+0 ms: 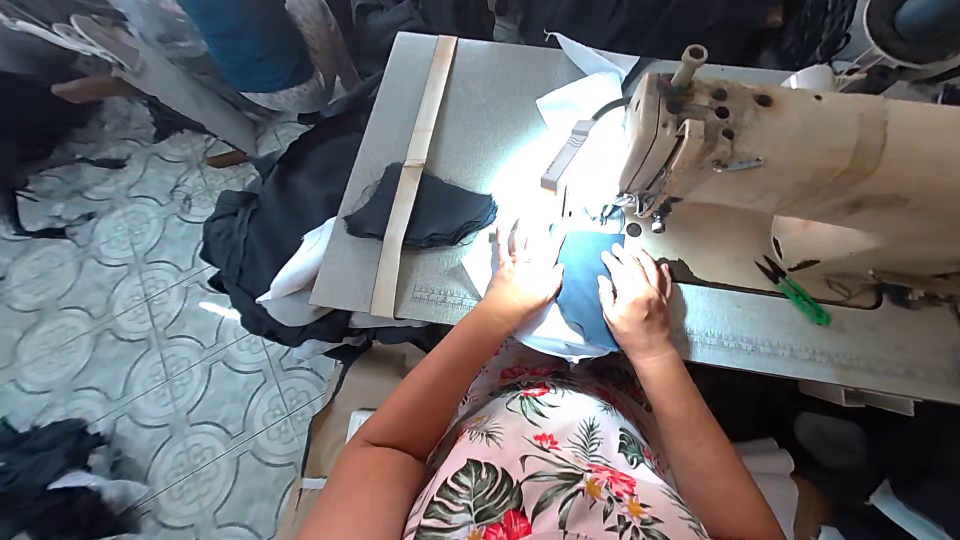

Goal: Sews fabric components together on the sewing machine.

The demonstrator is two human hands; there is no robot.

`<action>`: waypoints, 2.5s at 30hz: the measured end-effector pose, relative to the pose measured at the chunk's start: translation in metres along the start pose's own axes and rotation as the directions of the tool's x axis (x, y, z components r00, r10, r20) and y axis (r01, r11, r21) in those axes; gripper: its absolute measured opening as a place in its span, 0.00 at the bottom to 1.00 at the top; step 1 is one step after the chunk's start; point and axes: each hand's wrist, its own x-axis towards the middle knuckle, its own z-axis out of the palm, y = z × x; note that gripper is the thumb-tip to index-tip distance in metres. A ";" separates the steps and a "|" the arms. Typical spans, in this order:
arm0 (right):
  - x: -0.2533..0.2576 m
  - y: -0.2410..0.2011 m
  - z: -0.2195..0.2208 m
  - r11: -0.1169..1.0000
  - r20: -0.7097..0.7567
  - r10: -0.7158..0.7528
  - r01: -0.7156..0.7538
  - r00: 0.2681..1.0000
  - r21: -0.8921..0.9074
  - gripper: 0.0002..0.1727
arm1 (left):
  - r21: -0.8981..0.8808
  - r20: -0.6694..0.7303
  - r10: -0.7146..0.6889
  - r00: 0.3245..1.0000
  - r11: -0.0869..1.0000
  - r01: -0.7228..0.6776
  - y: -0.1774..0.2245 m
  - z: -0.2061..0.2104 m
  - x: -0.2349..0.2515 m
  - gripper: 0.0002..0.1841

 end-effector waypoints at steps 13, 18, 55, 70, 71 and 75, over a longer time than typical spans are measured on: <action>-0.001 -0.005 0.002 0.995 -0.011 0.023 -0.024 1.000 -0.098 0.22 | 0.005 -0.150 0.069 0.986 0.998 -0.069 -0.004 0.002 -0.005 0.27; -0.002 -0.006 0.000 0.991 -0.011 0.020 -0.021 1.000 -0.133 0.22 | 0.000 -0.137 0.084 0.987 0.996 -0.084 -0.005 0.003 -0.004 0.27; -0.013 0.046 -0.031 0.974 -0.002 0.100 -0.098 0.995 -0.206 0.22 | -0.243 -0.182 0.201 0.962 0.939 -0.242 0.036 0.024 0.042 0.30; -0.005 0.037 -0.034 0.979 -0.006 0.072 -0.072 0.997 -0.191 0.23 | -0.208 -0.002 0.186 0.983 0.961 -0.183 0.033 0.003 0.045 0.29; -0.005 0.036 -0.035 0.979 -0.003 0.068 -0.067 0.998 -0.190 0.23 | -0.219 0.002 0.186 0.982 0.959 -0.181 0.033 0.001 0.044 0.29; -0.003 0.036 -0.034 0.977 0.009 0.065 -0.061 0.998 -0.204 0.23 | -0.221 -0.134 0.195 0.972 0.950 -0.221 0.031 0.010 0.045 0.28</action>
